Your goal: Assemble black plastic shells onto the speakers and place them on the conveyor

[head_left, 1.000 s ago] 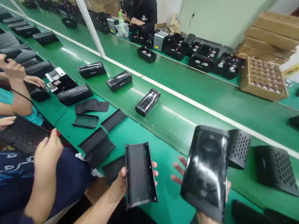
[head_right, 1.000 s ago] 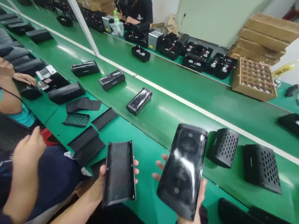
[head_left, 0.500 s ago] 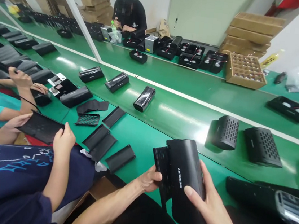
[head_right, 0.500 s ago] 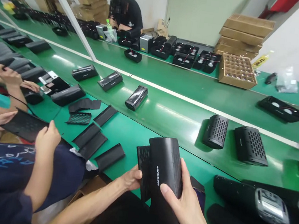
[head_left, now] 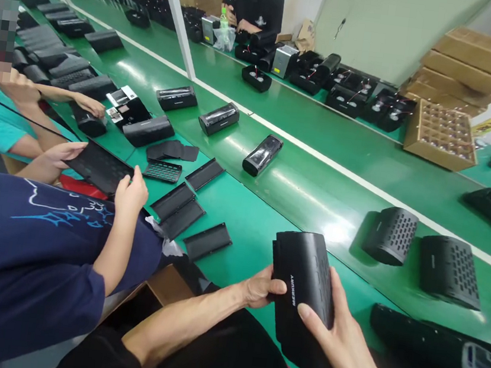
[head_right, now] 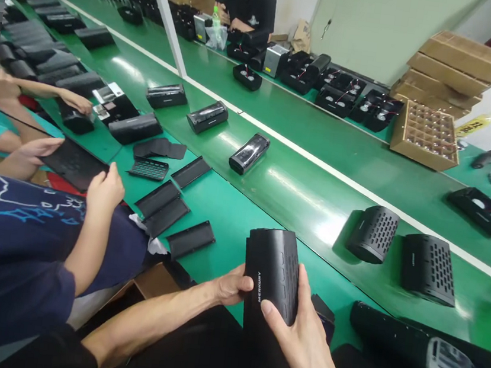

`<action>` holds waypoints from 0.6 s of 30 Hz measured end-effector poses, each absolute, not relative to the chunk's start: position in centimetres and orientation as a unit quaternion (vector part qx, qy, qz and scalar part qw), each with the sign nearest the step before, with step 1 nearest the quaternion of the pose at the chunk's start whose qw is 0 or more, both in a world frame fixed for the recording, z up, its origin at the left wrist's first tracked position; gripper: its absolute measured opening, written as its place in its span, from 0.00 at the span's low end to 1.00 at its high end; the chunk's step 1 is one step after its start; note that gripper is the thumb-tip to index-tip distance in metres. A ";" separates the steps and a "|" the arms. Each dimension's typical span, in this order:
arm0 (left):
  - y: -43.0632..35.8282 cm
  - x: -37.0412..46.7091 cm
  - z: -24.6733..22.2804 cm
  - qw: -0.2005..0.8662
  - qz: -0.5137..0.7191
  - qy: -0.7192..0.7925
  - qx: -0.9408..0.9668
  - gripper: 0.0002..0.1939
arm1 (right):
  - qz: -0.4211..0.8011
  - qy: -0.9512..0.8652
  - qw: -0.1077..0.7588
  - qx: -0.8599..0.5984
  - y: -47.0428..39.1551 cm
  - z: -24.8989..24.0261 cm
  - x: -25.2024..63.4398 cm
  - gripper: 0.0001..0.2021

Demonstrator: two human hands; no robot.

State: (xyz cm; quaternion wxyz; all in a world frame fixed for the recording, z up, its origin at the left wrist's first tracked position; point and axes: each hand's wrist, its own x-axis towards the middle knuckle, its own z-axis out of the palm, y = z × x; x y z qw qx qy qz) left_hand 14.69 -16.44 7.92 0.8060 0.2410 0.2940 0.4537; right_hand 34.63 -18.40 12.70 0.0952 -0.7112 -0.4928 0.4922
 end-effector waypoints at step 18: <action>-16.6 15.5 4.9 0.850 0.417 0.277 0.165 0.49 | 0.541 -0.500 0.113 -0.667 -17.7 12.6 34.4 0.59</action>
